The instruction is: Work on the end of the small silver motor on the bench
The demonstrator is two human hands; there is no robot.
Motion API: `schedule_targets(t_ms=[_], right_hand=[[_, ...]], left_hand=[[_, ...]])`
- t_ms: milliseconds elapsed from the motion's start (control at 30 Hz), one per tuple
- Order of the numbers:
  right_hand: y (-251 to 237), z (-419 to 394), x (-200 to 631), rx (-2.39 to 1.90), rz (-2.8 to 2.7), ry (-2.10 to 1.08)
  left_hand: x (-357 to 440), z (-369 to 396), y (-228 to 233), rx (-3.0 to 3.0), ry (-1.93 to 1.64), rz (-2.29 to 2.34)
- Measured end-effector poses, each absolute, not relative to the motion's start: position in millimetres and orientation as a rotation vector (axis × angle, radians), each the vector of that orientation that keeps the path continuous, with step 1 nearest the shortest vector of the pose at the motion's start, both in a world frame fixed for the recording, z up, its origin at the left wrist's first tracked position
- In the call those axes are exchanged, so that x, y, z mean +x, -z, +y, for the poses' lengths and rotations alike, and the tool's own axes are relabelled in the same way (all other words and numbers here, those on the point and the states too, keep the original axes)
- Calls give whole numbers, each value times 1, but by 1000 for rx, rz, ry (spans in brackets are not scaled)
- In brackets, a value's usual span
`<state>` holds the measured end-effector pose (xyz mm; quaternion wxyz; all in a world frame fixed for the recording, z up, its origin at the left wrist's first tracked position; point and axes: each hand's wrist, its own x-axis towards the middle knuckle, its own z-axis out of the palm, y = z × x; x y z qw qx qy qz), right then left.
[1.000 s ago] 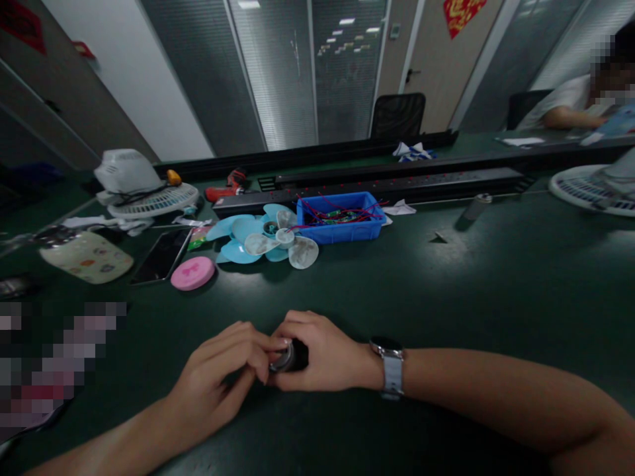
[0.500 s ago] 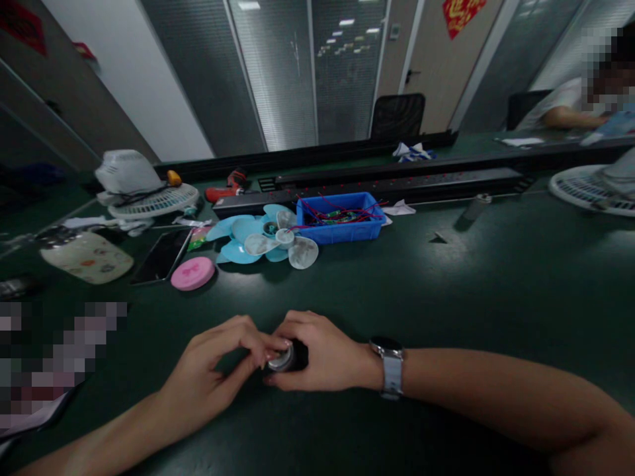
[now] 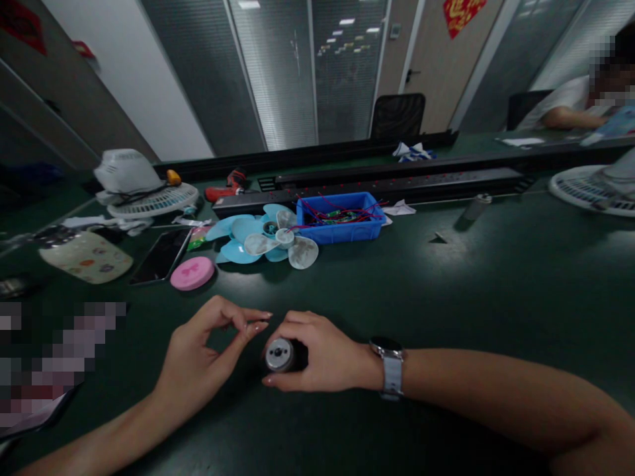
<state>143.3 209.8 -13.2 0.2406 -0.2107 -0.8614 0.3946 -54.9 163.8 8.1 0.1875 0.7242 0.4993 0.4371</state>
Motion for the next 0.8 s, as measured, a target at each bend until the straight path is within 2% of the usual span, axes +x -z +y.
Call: schedule_targets(t_ms=[167,300,400,600,800], right_hand=[[11,209,144,-590,-2360,-1083],[11,209,144,-592,-2357,-1090],[11,209,144,-592,-2355,-1092],[12,210,144,-583,-2373,-1078],[15,211,142,-598,-2410,-996]], left_hand=[[-59,175,7,2036,-898,1587],[-61,177,13,2083,-797,1646],[-62,177,12,2080,-835,1630],[-59,169,3,1952,-1133,1475],[-51,157,-6,1982,-1153,1409]])
